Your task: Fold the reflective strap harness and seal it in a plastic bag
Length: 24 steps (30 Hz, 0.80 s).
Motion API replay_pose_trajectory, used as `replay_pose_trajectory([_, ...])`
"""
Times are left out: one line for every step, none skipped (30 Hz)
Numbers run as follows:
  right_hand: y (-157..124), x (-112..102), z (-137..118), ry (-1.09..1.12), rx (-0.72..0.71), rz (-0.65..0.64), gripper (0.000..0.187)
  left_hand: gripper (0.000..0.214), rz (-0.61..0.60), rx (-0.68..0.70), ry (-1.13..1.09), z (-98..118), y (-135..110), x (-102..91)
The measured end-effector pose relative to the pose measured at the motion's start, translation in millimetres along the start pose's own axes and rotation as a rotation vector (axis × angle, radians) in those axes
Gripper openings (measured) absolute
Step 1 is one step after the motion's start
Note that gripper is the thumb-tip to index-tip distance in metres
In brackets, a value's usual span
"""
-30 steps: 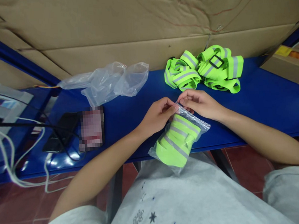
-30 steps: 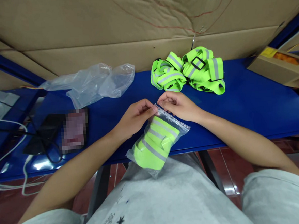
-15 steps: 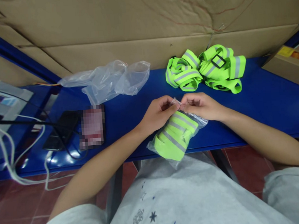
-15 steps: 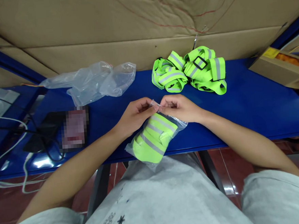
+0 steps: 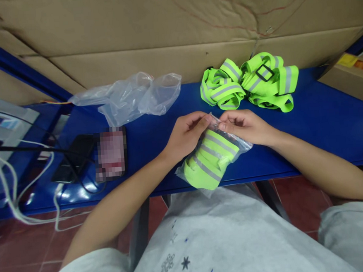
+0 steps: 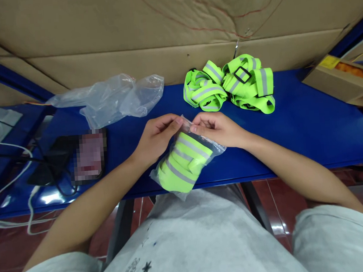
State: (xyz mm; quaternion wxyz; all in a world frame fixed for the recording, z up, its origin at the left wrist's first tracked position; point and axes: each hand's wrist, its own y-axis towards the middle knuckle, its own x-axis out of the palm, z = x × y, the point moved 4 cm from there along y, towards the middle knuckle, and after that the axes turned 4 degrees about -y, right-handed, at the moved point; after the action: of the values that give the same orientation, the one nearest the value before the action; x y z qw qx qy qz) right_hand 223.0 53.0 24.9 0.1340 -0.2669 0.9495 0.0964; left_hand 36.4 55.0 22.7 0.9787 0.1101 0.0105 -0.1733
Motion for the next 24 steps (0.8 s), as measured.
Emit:
replay_pose_trajectory([1.4,-1.4,1.4,-0.003,0.003,-0.003,0.047,0.047,0.025,0.03,0.029,0.6,0.5,-2.1])
replay_pose_trajectory([2.6,-2.6,3.0,-0.006,0.006,-0.007,0.047,0.047,0.047,0.058,0.057,0.9,0.8,-3.8])
replay_pose_trajectory([3.6,-3.7,4.6,-0.009,0.006,-0.012,0.048,0.047,0.067,0.081,0.081,0.8,1.0,-5.2])
replay_pose_trajectory([4.3,-4.2,6.3,-0.016,0.007,-0.022,0.048,0.047,0.078,0.098,0.102,0.3,1.2,-6.0])
replay_pose_trajectory([4.6,-4.3,7.9,-0.027,0.007,-0.035,0.048,0.047,0.082,0.11,0.117,-0.6,1.4,-6.2])
replay_pose_trajectory([4.5,-4.1,9.1,-0.042,0.006,-0.047,0.048,0.046,0.081,0.115,0.125,-1.7,1.7,-6.1])
replay_pose_trajectory([4.1,-3.8,9.7,-0.064,-0.001,-0.05,0.048,0.046,0.079,0.112,0.128,-3.1,2.1,-5.7])
replay_pose_trajectory([3.3,-3.6,9.7,-0.092,-0.013,-0.042,0.047,0.045,0.075,0.102,0.127,-4.5,2.5,-5.1])
replay_pose_trajectory([2.4,-3.4,9.1,-0.124,-0.03,-0.028,0.047,0.044,0.073,0.09,0.123,-5.7,2.9,-4.5])
replay_pose_trajectory([1.3,-3.0,8.3,-0.156,-0.046,-0.011,0.048,0.042,0.071,0.076,0.114,-6.6,3.2,-3.8])
replay_pose_trajectory([0.3,-2.5,7.5,-0.184,-0.058,0.006,0.048,0.04,0.07,0.063,0.103,-7.0,3.4,-3.1])
replay_pose_trajectory([-0.4,-1.8,7.2,-0.203,-0.06,0.017,0.048,0.038,0.069,0.049,0.09,-7.2,3.5,-2.4])
replay_pose_trajectory([-0.9,-1.0,7.6,-0.208,-0.053,0.024,0.049,0.037,0.069,0.033,0.069,-7.3,3.4,-1.8])
replay_pose_trajectory([-1.0,-0.5,8.6,-0.203,-0.04,0.03,0.049,0.034,0.065,0.011,0.041,-7.7,3.3,-1.0])
replay_pose_trajectory([-0.7,-0.4,10.3,-0.192,-0.025,0.039,0.05,0.03,0.056,-0.023,0.01,-8.9,3.3,-0.1])
replay_pose_trajectory([-0.1,-0.8,12.3,-0.178,-0.01,0.053,0.051,0.026,0.044,-0.067,-0.018,-10.8,3.3,0.6])
replay_pose_trajectory([0.7,-1.8,14.7,-0.164,0.003,0.069,0.051,0.024,0.035,-0.111,-0.038,-13.3,3.6,1.0])
replay_pose_trajectory([1.8,-3.2,17.2,-0.153,0.016,0.083,0.052,0.022,0.031,-0.145,-0.044,-15.9,4.2,0.8])
replay_pose_trajectory([3.0,-4.9,19.7,-0.143,0.031,0.092,0.052,0.021,0.036,-0.16,-0.033,-18.2,5.3,-0.3])
replay_pose_trajectory([4.2,-6.3,22.1,-0.134,0.05,0.087,0.052,0.022,0.052,-0.157,-0.01,-20.2,6.8,-2.3])
replay_pose_trajectory([5.4,-7.4,24.2,-0.125,0.07,0.069,0.052,0.023,0.081,-0.137,0.016,-21.6,8.6,-5.1])
replay_pose_trajectory([6.4,-8.3,25.7,-0.121,0.086,0.047,0.051,0.024,0.113,-0.106,0.039,-22.5,10.5,-8.2])
replay_pose_trajectory([7.1,-9.1,26.6,-0.122,0.094,0.029,0.051,0.025,0.142,-0.075,0.058,-23.1,12.1,-11.2])
replay_pose_trajectory([7.5,-10.1,26.7,-0.132,0.091,0.025,0.05,0.026,0.166,-0.047,0.068,-23.5,13.5,-13.8])
